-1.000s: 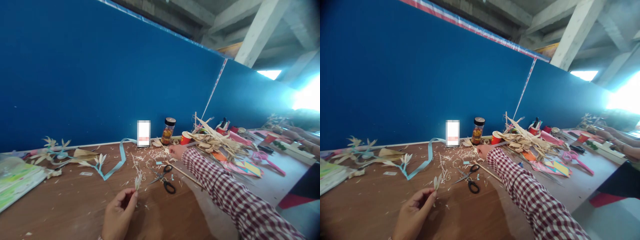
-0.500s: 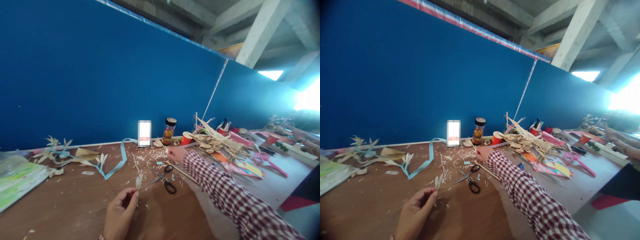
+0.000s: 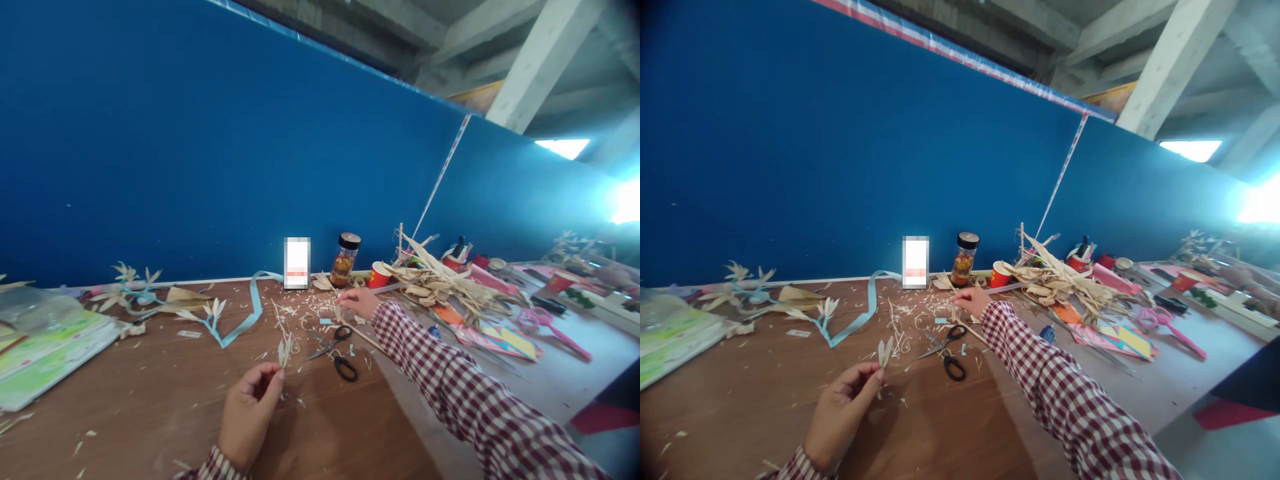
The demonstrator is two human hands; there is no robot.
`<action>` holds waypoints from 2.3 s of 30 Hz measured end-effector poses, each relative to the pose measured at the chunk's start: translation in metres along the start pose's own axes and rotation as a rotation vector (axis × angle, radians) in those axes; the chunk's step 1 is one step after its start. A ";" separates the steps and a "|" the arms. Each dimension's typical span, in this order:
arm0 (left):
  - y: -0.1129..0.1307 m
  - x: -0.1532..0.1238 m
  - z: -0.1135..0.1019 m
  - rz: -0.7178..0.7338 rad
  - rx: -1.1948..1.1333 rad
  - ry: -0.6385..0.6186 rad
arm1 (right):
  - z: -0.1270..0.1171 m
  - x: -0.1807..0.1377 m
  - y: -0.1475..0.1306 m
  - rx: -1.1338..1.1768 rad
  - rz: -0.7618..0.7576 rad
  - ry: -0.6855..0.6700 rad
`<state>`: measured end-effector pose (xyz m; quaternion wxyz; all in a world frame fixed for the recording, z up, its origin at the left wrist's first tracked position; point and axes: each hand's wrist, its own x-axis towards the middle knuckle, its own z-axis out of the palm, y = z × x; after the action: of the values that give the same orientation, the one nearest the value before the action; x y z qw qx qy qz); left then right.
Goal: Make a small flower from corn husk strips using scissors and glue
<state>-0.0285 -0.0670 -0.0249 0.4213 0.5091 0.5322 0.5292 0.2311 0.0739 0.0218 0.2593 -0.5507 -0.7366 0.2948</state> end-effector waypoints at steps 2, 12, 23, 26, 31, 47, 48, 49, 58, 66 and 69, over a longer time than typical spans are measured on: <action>0.000 0.001 0.000 -0.002 -0.020 0.009 | 0.000 0.000 0.001 0.062 0.038 0.031; -0.003 0.004 -0.001 -0.099 -0.196 -0.007 | 0.001 -0.004 -0.014 0.321 0.068 0.126; 0.030 0.025 0.008 -0.222 -0.432 0.170 | 0.042 -0.048 -0.063 0.668 -0.115 0.160; 0.036 0.031 0.017 -0.255 -0.499 0.280 | 0.043 -0.049 -0.058 0.761 -0.098 0.231; 0.020 0.024 0.038 -0.330 -0.620 0.155 | 0.053 -0.053 -0.039 0.777 -0.038 0.196; 0.006 0.012 0.042 -0.395 -0.465 -0.002 | 0.086 -0.071 -0.061 0.554 -0.155 0.093; 0.006 0.012 0.042 -0.397 -0.467 -0.001 | 0.087 -0.072 -0.063 0.553 -0.160 0.097; 0.007 0.012 0.042 -0.398 -0.467 -0.001 | 0.088 -0.073 -0.064 0.554 -0.164 0.097; 0.005 0.011 0.041 -0.384 -0.447 -0.036 | 0.089 -0.075 -0.068 0.426 -0.229 0.204; 0.007 0.010 0.040 -0.380 -0.421 -0.061 | 0.088 -0.075 -0.070 0.412 -0.230 0.209; 0.008 0.010 0.041 -0.371 -0.406 -0.062 | 0.089 -0.076 -0.071 0.425 -0.227 0.207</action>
<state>0.0116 -0.0525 -0.0195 0.6205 0.3241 0.4862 0.5231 0.1416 -0.0277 0.0072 0.4744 -0.4252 -0.6847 0.3540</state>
